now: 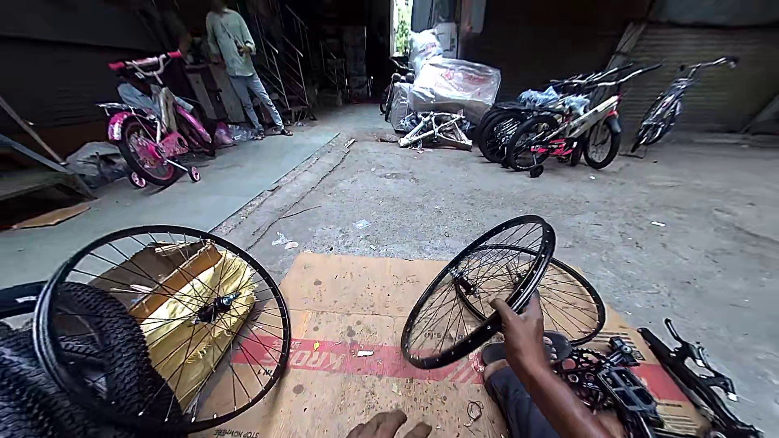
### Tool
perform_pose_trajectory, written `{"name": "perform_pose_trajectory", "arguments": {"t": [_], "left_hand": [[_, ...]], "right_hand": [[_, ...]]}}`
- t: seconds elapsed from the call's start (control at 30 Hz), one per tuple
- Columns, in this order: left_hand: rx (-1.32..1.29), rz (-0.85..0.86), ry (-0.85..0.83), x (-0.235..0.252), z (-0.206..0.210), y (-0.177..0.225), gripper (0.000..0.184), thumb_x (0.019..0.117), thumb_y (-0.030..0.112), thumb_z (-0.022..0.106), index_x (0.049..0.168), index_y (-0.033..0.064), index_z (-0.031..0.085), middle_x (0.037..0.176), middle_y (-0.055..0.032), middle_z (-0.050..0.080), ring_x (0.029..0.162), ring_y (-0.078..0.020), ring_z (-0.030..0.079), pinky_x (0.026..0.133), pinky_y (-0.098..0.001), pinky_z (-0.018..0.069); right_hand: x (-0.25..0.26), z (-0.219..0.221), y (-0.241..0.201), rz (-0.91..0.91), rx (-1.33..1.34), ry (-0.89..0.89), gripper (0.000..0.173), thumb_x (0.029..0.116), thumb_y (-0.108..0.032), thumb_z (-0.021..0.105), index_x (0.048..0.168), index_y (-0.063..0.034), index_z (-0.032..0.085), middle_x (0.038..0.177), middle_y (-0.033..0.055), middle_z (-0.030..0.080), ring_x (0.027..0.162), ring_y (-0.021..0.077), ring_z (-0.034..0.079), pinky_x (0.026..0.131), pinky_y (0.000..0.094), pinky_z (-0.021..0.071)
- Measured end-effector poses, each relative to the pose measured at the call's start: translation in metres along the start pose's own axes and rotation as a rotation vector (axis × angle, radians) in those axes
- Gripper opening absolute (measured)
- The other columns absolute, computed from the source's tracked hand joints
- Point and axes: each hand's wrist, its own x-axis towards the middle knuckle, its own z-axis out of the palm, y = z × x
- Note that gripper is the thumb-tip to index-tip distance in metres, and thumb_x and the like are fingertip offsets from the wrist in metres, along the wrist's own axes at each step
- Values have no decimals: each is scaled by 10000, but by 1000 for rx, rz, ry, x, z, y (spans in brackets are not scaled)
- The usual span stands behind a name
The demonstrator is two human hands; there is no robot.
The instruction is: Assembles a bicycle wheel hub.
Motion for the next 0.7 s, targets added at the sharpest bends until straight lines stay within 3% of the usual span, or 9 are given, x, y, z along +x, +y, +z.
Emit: {"name": "perform_pose_trajectory", "arguments": {"t": [0.13, 0.2, 0.23, 0.3, 0.37, 0.43, 0.5, 0.57, 0.7], "left_hand": [[-182, 16, 282, -8, 45, 36, 1114, 724, 542, 874, 1596, 109, 332, 1586, -231, 375, 1478, -408, 355, 1173, -598, 374], [-190, 19, 410, -13, 65, 53, 1150, 713, 566, 867, 1585, 47, 327, 1588, -230, 381, 1487, -401, 346, 1182, -610, 347], [-200, 21, 458, -19, 74, 59, 1089, 754, 514, 856, 1573, 18, 336, 1577, -227, 403, 1474, -391, 375, 1177, -603, 353], [-309, 0, 524, -39, 87, 74, 841, 829, 259, 817, 1527, 6, 423, 1510, -180, 516, 1397, -321, 504, 1146, -545, 433], [-394, -2, 583, -64, 86, 97, 638, 848, 96, 747, 1440, -5, 531, 1328, -146, 664, 1150, -239, 689, 971, -470, 587], [-411, -4, 623, -88, 80, 115, 564, 831, 36, 716, 1369, -58, 577, 1201, -177, 707, 998, -229, 729, 880, -443, 616], [-457, -40, 632, -106, 73, 124, 591, 833, 24, 703, 1394, -71, 541, 1182, -166, 714, 973, -211, 730, 865, -424, 617], [-538, -44, 649, -116, 64, 124, 601, 843, 3, 679, 1411, -66, 496, 1205, -129, 717, 1036, -201, 726, 888, -412, 626], [-698, -41, 667, -118, 56, 105, 588, 878, 52, 638, 1422, -41, 436, 1220, -70, 717, 1097, -217, 715, 899, -411, 642]], "right_hand": [[-91, -19, -66, 48, 191, 10, 691, 860, -83, 778, 1440, -30, 405, 1127, 182, 653, 929, 255, 685, 761, 435, 599], [-131, -24, -93, 83, 281, 8, 573, 881, -65, 764, 1352, -30, 439, 1023, 168, 650, 803, 236, 674, 660, 394, 591], [-148, -26, -106, 106, 324, 4, 541, 898, -70, 759, 1334, -33, 440, 999, 162, 647, 769, 229, 666, 635, 382, 583], [-172, -32, -127, 172, 398, -10, 513, 937, -118, 746, 1350, -57, 448, 1013, 152, 670, 787, 221, 679, 657, 383, 592], [-188, -37, -142, 240, 443, -32, 476, 970, -176, 716, 1364, -80, 467, 1054, 136, 664, 839, 217, 673, 707, 395, 589], [-204, -40, -151, 275, 451, -81, 419, 983, -226, 699, 1318, -95, 484, 986, 106, 642, 754, 181, 636, 638, 360, 557], [-217, -37, -164, 289, 447, -137, 356, 982, -248, 696, 1248, -112, 503, 861, 69, 628, 582, 114, 566, 483, 259, 471], [-225, -34, -177, 276, 466, -219, 317, 992, -230, 684, 1208, -108, 486, 782, 56, 596, 476, 81, 469, 403, 213, 384], [-210, -29, -163, 245, 376, -455, 363, 1005, -243, 674, 1216, -57, 445, 814, 91, 640, 503, 134, 572, 470, 267, 509]]}}
